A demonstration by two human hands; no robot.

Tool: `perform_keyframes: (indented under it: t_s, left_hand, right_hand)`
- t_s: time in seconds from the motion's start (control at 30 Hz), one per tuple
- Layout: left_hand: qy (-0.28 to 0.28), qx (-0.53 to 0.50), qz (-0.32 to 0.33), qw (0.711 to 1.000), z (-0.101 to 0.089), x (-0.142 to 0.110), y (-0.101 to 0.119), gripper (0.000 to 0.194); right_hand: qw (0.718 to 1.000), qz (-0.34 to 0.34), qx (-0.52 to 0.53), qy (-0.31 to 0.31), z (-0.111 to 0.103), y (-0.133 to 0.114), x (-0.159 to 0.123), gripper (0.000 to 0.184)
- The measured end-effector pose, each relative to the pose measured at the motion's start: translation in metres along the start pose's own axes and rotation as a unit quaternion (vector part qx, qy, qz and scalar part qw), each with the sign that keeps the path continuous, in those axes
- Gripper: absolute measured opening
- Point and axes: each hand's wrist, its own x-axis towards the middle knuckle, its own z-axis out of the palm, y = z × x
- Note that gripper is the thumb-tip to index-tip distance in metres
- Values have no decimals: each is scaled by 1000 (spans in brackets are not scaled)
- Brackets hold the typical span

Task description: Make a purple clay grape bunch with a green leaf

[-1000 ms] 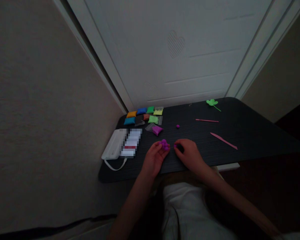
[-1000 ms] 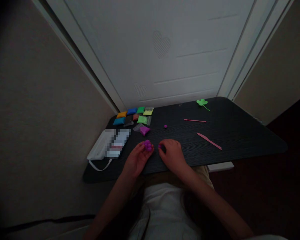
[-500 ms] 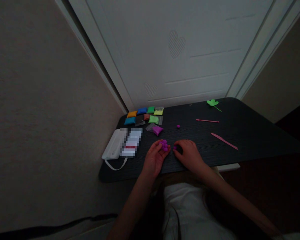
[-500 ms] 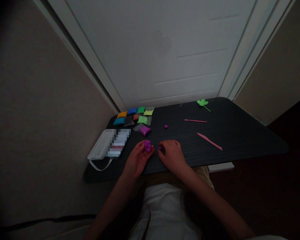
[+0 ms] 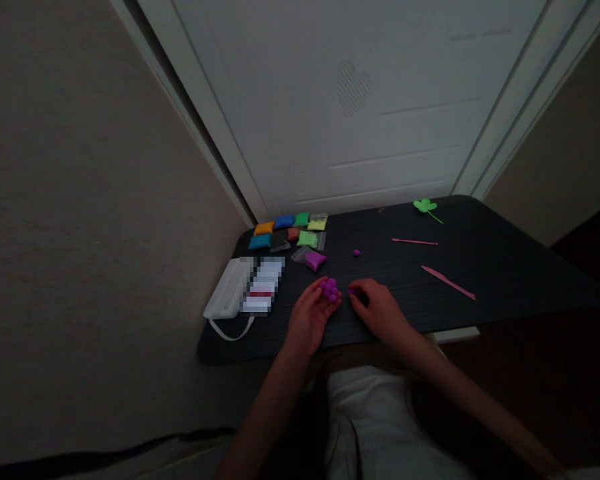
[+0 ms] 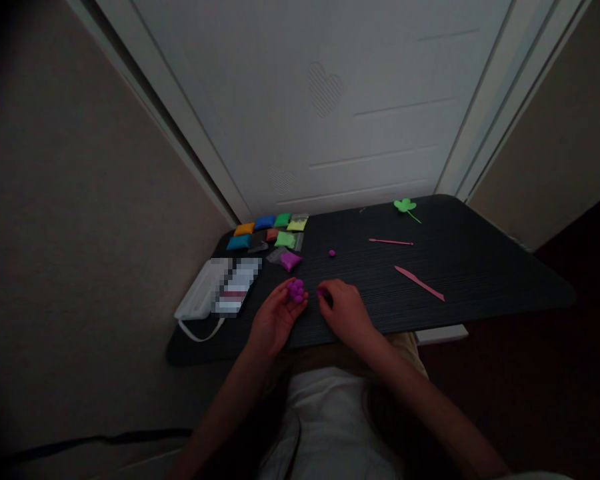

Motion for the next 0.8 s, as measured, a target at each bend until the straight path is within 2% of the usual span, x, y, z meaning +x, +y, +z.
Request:
perform_keyframes:
  t_s: [0.13, 0.23, 0.53, 0.63, 0.8]
  left_hand:
    - [0, -2, -1, 1000, -1, 1, -1, 27]
    - [3, -3, 2, 1000, -1, 1, -1, 27]
    - [4, 4, 18, 1000, 4, -2, -2, 25]
    - [-6, 26, 25, 999, 4, -3, -3, 25]
    - [-30, 65, 27, 997, 4, -4, -6, 24]
  right_hand:
    - [998, -6, -59, -15, 1, -2, -1, 15]
    - [997, -8, -67, -21, 1, -3, 0, 16]
    - [996, -18, 87, 32, -7, -6, -3, 18]
    - [994, -26, 98, 35, -8, -7, -5, 22]
    - [993, 2, 113, 44, -7, -6, -5, 25]
